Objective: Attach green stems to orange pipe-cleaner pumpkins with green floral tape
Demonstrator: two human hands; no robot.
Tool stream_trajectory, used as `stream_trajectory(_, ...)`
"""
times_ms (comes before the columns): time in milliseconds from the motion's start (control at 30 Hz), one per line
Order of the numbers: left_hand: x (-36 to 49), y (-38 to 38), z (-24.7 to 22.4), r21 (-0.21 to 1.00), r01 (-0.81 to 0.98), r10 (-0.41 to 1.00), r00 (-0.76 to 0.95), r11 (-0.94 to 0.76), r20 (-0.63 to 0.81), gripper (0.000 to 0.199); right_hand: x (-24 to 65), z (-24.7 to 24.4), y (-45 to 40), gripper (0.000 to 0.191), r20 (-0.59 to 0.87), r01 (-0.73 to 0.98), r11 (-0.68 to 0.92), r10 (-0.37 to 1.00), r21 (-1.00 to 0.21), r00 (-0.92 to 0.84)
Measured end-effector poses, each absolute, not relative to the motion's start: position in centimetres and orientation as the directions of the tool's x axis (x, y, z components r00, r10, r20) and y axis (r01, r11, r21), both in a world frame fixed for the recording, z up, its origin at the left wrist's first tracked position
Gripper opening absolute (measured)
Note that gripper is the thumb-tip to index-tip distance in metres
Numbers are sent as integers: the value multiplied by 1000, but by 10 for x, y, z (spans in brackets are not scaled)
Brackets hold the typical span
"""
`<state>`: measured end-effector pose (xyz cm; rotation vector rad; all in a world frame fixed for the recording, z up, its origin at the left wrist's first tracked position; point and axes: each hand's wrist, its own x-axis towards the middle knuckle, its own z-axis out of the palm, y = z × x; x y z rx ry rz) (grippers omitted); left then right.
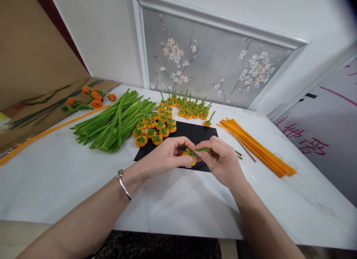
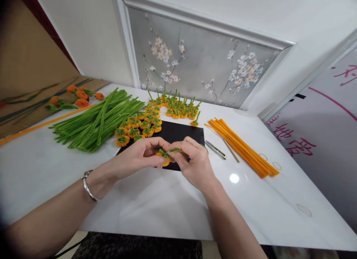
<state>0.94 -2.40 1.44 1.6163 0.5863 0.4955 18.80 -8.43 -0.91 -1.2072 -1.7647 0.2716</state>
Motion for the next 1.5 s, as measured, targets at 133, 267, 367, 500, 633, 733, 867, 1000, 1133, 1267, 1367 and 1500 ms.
stream_trajectory(133, 5, -25, 16, 999, -12, 574, 818, -34, 29, 17, 189, -9, -85, 12, 573, 598, 498, 816, -628, -78)
stream_trajectory(267, 8, -26, 12, 948, 81, 604, 787, -306, 128, 35, 187, -9, -84, 9, 586, 621, 490, 808, -612, -60)
stream_trajectory(367, 12, -28, 6, 797, 198, 646, 708, -570, 286, 33, 185, -9, -84, 7, 589, 629, 483, 807, -609, -49)
stream_trajectory(500, 15, -28, 0, 761, 198, 663, 651, -618, 369, 5, 184, -10, -84, 7, 580, 642, 463, 814, -611, -35)
stream_trajectory(633, 14, -29, 4, 929, 74, 708, 670, -363, 224, 4, 184, -9, -85, 7, 594, 644, 468, 804, -605, -27)
stream_trajectory(733, 13, -29, 11, 998, -8, 689, 724, -56, 44, 5, 184, -9, -87, 6, 609, 640, 484, 793, -597, -32)
stream_trajectory(867, 10, -28, 14, 999, 17, 647, 761, 44, -41, 10, 183, -8, -87, 9, 613, 639, 498, 788, -587, -50)
stream_trajectory(1000, 11, -25, 11, 961, 112, 682, 726, -254, 95, 17, 183, -8, -85, 9, 620, 631, 526, 779, -570, -89)
stream_trajectory(1133, 11, -19, 6, 875, 149, 645, 733, -460, 215, 8, 184, -10, -84, 9, 594, 636, 537, 790, -554, -151)
stream_trajectory(1267, 10, -15, 2, 844, 130, 621, 737, -520, 268, 8, 185, -13, -84, 9, 601, 674, 557, 772, -485, -205)
stream_trajectory(1367, 10, -13, 0, 879, 106, 626, 741, -465, 242, 8, 188, -13, -83, 11, 612, 668, 584, 754, -461, -237)
stream_trajectory(1500, 7, -13, 5, 947, 113, 610, 786, -300, 99, 3, 192, -12, -83, 15, 598, 647, 594, 760, -479, -254)
